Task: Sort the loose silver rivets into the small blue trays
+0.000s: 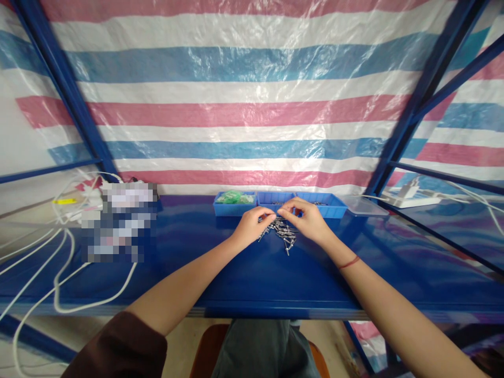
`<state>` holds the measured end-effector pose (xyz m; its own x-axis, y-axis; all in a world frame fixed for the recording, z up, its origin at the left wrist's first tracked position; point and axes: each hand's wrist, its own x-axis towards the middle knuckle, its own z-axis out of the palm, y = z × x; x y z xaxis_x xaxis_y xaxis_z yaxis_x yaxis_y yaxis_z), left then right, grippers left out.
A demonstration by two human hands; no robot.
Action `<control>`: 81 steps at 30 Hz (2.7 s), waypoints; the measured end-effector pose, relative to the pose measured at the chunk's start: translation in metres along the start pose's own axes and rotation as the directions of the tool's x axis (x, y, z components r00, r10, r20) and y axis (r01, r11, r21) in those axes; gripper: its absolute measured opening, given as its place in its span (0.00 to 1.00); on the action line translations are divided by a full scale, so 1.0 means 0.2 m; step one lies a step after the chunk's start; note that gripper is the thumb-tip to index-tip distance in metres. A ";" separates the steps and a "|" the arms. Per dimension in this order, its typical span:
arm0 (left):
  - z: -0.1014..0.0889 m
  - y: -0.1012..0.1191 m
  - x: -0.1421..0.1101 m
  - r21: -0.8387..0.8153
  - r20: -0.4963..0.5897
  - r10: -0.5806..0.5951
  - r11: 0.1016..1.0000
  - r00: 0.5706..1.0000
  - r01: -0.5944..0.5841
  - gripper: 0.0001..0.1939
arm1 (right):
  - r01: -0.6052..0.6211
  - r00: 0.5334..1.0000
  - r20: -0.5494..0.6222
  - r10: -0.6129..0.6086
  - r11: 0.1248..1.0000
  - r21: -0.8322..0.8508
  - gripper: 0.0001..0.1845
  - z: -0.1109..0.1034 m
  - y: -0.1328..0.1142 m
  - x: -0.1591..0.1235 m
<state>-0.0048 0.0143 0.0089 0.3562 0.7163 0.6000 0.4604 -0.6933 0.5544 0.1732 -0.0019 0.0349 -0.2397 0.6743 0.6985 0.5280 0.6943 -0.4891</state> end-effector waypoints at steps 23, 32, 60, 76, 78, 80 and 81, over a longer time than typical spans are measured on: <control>-0.02 -0.05 -0.02 0.326 0.325 0.123 0.916 0.938 -0.233 0.08 | 0.084 0.995 0.080 -0.060 0.934 -0.349 0.11 0.00 0.15 0.02; 0.00 -0.08 -0.03 0.384 0.306 0.059 0.906 0.950 -0.180 0.08 | 0.214 0.879 0.464 -0.112 0.961 -0.174 0.06 0.07 0.10 -0.03; -0.01 -0.01 0.00 -0.040 -0.048 0.020 0.999 0.999 -0.022 0.06 | 0.043 0.960 0.280 -0.028 0.998 -0.048 0.11 0.10 0.07 -0.02; -0.03 -0.05 0.02 0.134 0.011 0.021 0.991 1.000 -0.023 0.09 | 0.082 0.997 0.005 -0.082 0.990 -0.113 0.13 0.07 0.05 -0.01; -0.04 -0.05 0.01 0.207 0.055 0.005 0.978 0.998 -0.016 0.12 | 0.042 0.997 -0.063 -0.054 0.985 -0.169 0.14 0.05 0.08 0.00; -0.07 -0.04 0.01 0.306 0.127 -0.001 0.951 0.992 -0.038 0.14 | -0.034 0.984 -0.180 -0.015 0.964 -0.265 0.14 0.00 0.14 0.02; -0.09 -0.03 0.01 0.363 0.165 0.002 0.930 0.986 -0.062 0.13 | -0.081 0.970 -0.244 0.000 0.944 -0.321 0.14 -0.03 0.18 0.02</control>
<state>-0.0204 0.0184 0.0178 0.4860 0.7183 0.4978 0.7011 -0.6605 0.2685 0.1961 0.0245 0.0236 -0.0340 0.5927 0.8047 0.7791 0.5201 -0.3502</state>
